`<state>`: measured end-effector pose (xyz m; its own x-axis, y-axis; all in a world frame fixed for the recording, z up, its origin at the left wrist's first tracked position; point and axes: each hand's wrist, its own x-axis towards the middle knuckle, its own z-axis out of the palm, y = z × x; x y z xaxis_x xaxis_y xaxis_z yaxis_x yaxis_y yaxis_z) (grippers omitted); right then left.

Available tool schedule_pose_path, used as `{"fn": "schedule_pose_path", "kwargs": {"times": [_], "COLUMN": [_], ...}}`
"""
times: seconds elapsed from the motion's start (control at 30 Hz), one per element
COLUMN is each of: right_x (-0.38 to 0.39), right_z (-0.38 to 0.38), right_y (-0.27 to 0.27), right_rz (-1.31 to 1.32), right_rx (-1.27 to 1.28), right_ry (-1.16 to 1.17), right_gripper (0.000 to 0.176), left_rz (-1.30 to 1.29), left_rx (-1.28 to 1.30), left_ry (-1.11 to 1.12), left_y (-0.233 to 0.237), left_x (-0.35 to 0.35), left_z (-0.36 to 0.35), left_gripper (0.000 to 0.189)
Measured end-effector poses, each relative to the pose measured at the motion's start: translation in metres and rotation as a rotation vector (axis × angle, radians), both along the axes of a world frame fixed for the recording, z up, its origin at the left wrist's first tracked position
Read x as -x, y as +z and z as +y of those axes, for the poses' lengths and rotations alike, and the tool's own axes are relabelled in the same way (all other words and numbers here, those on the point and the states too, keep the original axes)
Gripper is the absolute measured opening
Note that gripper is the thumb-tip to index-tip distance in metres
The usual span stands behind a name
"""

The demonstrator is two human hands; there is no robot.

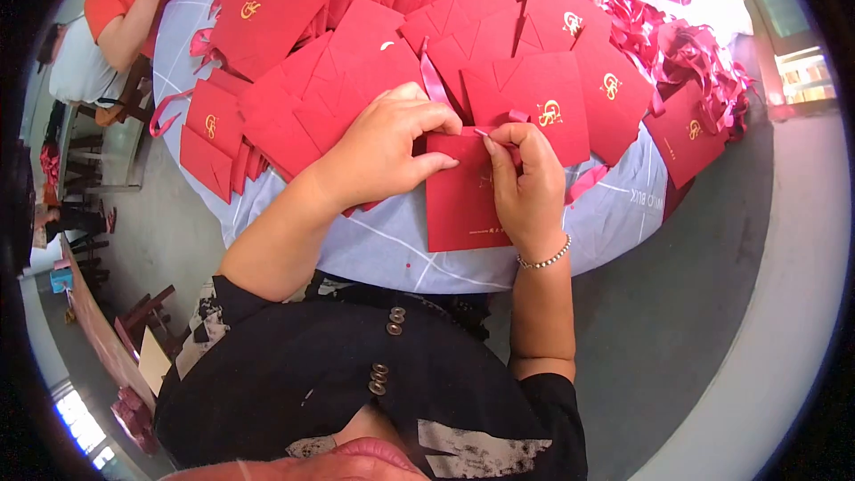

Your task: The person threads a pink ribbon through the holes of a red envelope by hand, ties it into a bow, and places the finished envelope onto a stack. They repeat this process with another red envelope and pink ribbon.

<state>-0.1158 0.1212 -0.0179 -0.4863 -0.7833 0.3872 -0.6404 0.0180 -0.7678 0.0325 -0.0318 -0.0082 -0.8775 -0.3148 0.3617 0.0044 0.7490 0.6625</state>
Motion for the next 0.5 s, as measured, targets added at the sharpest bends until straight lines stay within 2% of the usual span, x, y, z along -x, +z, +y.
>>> {"fn": "schedule_pose_path", "kwargs": {"times": [0.1,0.17,0.2,0.3,0.5], "right_x": [-0.003,0.006,-0.002,-0.004,-0.012], "right_z": [-0.001,-0.001,0.007,0.005,0.001], "right_y": [0.003,-0.003,0.001,0.002,0.002], "right_rz": [-0.042,0.137,-0.069,0.085,0.089], "right_rx": [0.139,0.276,0.164,0.061,0.032], "right_ry": [0.002,0.012,-0.013,0.135,0.096], "right_gripper": [0.010,0.010,0.011,0.010,0.009], "left_rz": [-0.006,-0.034,-0.043,-0.086,-0.096], "left_rx": [-0.050,-0.123,-0.124,-0.148,-0.177], "left_ry": [-0.019,0.004,0.000,0.017,0.034], "left_y": [-0.002,-0.004,-0.003,0.001,0.001], "left_x": [0.001,0.000,0.000,0.000,0.000], "left_z": [-0.002,-0.002,-0.001,-0.001,0.001], "left_gripper": [0.030,0.029,0.029,0.029,0.031]}}
